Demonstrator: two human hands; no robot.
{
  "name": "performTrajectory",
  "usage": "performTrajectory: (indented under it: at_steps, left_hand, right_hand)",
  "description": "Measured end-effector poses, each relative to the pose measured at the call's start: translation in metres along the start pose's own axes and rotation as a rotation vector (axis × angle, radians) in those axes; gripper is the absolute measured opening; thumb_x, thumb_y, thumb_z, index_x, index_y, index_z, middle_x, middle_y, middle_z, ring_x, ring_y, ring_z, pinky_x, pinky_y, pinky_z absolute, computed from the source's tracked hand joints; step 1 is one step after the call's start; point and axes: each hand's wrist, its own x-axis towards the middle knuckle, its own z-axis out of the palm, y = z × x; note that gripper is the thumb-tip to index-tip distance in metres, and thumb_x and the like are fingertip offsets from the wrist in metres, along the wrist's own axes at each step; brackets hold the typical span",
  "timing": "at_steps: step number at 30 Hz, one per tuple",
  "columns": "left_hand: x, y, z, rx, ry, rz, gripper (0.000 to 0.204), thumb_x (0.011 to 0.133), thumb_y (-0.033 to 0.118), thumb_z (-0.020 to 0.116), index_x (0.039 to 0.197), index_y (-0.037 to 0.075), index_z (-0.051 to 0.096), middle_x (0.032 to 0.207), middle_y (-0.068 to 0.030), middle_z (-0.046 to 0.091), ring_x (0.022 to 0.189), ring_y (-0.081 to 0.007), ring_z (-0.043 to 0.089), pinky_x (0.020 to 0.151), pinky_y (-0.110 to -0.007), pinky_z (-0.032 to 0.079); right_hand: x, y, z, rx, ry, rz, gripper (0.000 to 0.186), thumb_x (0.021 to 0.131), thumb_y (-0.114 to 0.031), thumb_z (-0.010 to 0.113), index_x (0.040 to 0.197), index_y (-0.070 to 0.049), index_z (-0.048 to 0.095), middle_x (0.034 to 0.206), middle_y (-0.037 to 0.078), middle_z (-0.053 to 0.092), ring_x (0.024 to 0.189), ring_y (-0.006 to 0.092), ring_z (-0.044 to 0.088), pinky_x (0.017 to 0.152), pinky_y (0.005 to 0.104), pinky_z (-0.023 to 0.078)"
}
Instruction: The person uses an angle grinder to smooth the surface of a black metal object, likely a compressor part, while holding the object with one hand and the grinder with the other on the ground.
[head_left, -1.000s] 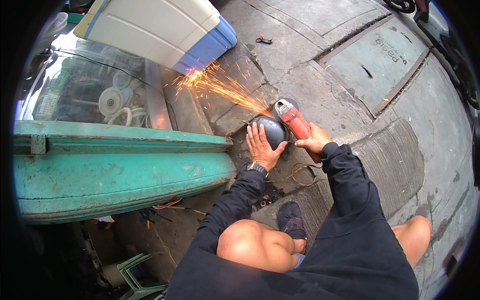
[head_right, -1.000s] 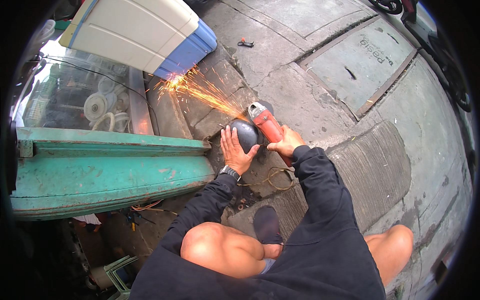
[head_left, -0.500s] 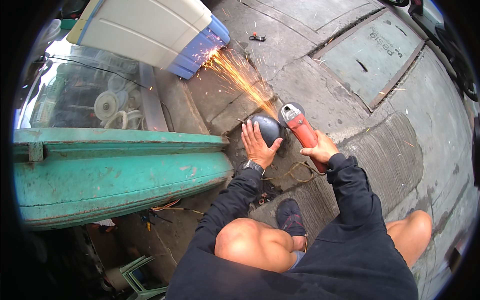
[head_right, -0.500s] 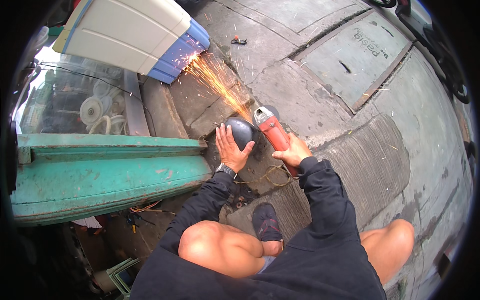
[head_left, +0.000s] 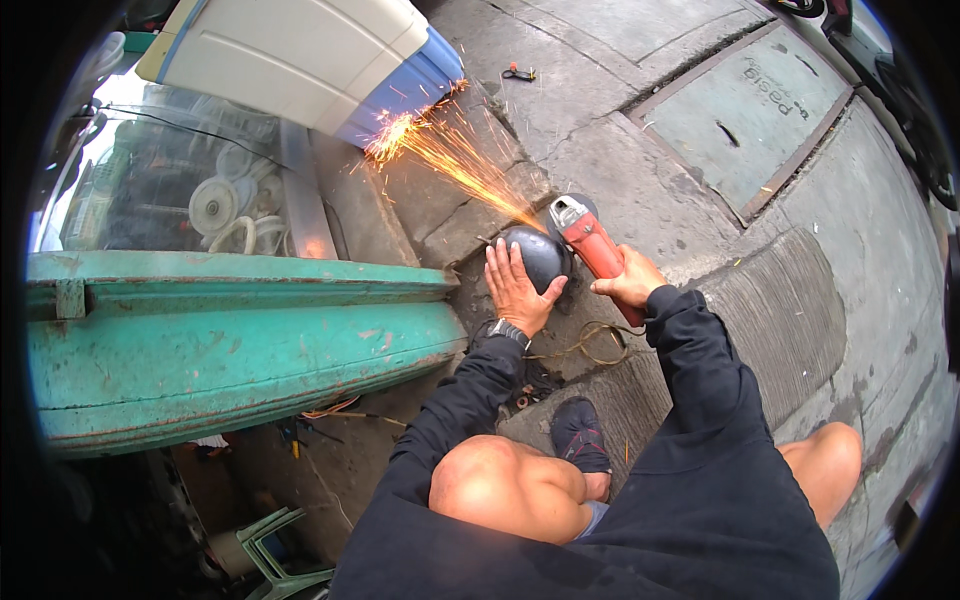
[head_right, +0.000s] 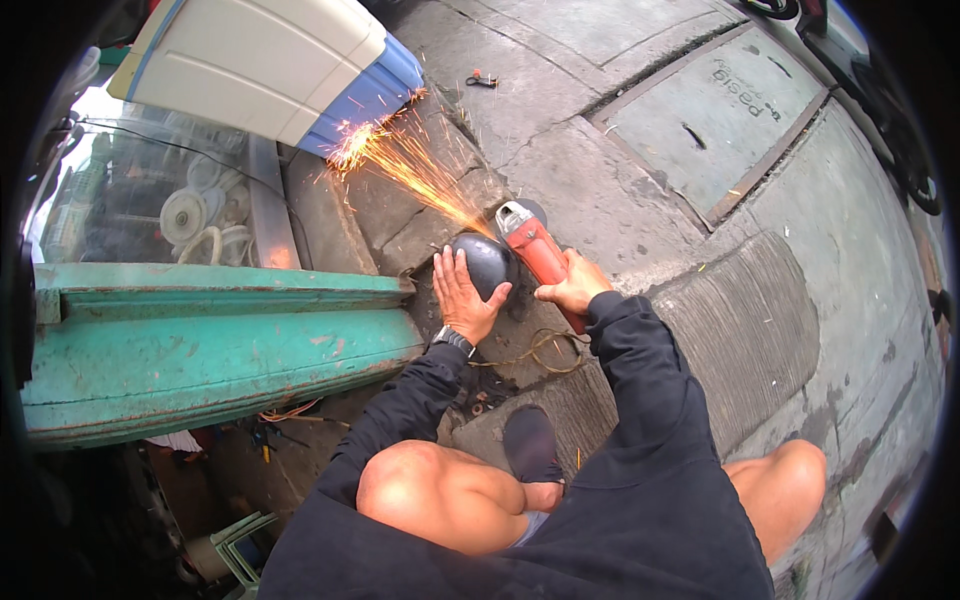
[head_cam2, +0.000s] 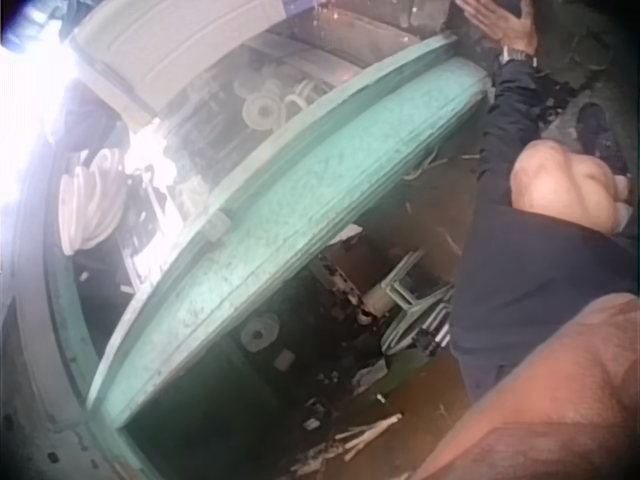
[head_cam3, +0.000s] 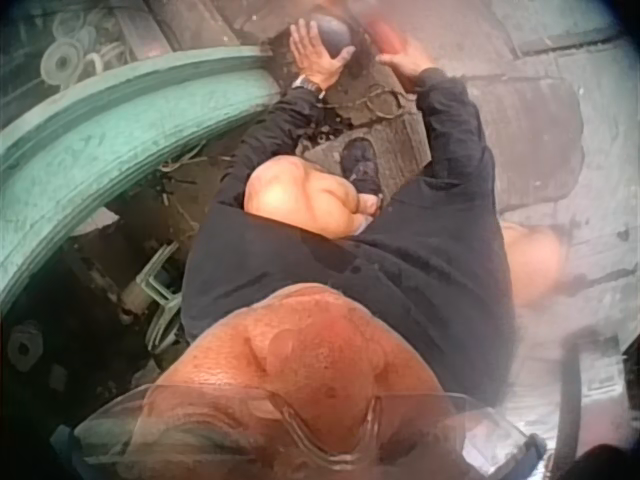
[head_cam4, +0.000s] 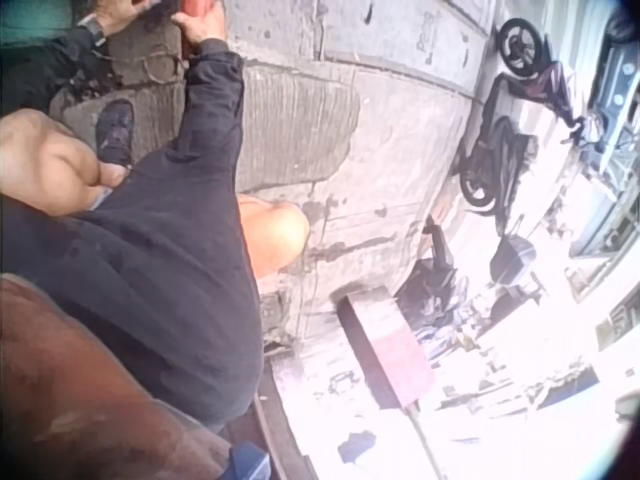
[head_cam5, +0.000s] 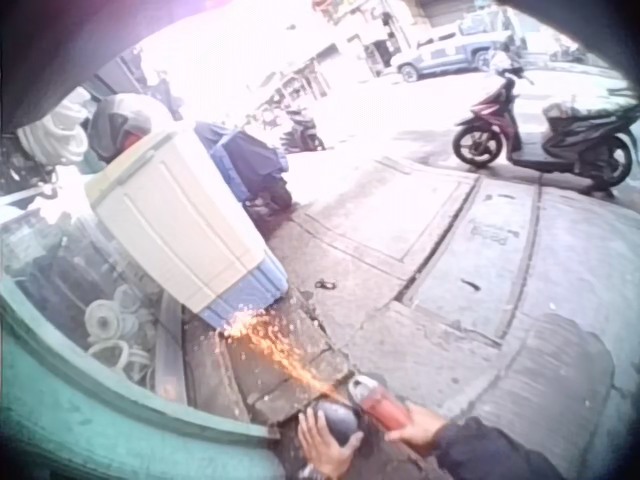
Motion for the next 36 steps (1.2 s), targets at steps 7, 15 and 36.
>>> performTrajectory:
  at_steps: [7, 15, 36]
  left_hand:
    - [0.0, -0.001, 0.001, -0.014, -0.023, -0.009, 0.113, 0.087, 0.076, 0.067, 0.161, 0.001, 0.027, 0.169, -0.0273, 0.024, 0.159, -0.049, 0.016, 0.128, -0.061, 0.014]
    - [0.0, -0.001, 0.001, -0.006, -0.004, 0.002, 0.112, 0.087, 0.076, 0.066, 0.162, 0.001, 0.028, 0.168, -0.0271, 0.026, 0.158, -0.0486, 0.019, 0.127, -0.06, 0.017]
    - [0.0, 0.0, 0.0, -0.013, -0.01, -0.009, 0.112, 0.087, 0.075, 0.068, 0.161, 0.001, 0.029, 0.168, -0.0267, 0.026, 0.158, -0.0485, 0.019, 0.128, -0.06, 0.017]
  right_hand:
    - [0.022, -0.013, 0.001, -0.038, -0.028, -0.016, 0.086, 0.068, -0.045, 0.091, 0.13, 0.004, 0.059, 0.12, 0.029, 0.072, 0.112, 0.0422, 0.071, 0.096, 0.0455, 0.055]
    - [0.001, -0.001, -0.001, -0.024, 0.009, -0.025, 0.087, 0.068, -0.043, 0.092, 0.132, 0.005, 0.058, 0.118, 0.029, 0.072, 0.11, 0.0421, 0.071, 0.096, 0.0456, 0.055]
    - [-0.002, -0.001, -0.002, -0.024, 0.007, -0.006, 0.087, 0.068, -0.044, 0.091, 0.132, 0.005, 0.058, 0.12, 0.03, 0.071, 0.112, 0.042, 0.071, 0.097, 0.0458, 0.055]
